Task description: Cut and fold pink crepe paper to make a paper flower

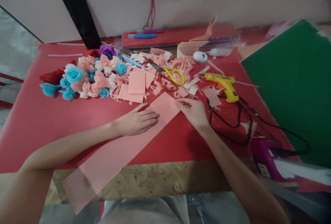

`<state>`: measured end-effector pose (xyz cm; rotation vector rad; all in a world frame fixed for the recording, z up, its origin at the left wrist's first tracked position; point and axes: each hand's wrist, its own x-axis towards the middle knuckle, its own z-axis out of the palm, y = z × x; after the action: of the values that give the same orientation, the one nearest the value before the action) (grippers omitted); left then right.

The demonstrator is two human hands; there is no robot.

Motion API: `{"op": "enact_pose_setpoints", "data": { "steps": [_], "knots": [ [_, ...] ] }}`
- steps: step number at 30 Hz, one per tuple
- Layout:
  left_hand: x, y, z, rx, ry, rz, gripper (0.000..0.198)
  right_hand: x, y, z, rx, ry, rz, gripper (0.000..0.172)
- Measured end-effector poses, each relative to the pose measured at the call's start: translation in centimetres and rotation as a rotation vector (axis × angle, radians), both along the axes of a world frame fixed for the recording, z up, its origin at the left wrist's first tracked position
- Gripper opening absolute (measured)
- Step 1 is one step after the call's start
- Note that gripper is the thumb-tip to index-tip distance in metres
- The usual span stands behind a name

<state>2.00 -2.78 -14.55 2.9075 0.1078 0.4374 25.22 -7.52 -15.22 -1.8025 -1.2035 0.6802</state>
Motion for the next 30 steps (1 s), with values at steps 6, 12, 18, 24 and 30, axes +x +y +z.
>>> {"op": "enact_pose_setpoints", "data": {
  "steps": [6,12,18,24,30],
  "knots": [
    [0.1,0.0,0.1,0.000,0.054,0.007,0.028,-0.6,0.0,0.2,0.068,-0.061,-0.030,0.016],
    [0.1,0.1,0.2,-0.003,0.053,-0.005,0.029,-2.7,-1.7,1.2,0.175,0.013,0.053,0.017],
    [0.1,0.1,0.0,0.011,0.040,0.002,0.028,-3.7,-2.7,0.2,0.186,0.073,0.181,0.028],
    [0.1,0.1,-0.1,0.024,0.026,0.001,0.028,-4.0,-2.2,-0.6,0.087,0.356,0.109,0.038],
    [0.0,0.2,-0.2,0.031,0.034,-0.001,0.028,-3.7,-1.7,-0.9,0.049,0.425,0.102,0.030]
  ]
}}
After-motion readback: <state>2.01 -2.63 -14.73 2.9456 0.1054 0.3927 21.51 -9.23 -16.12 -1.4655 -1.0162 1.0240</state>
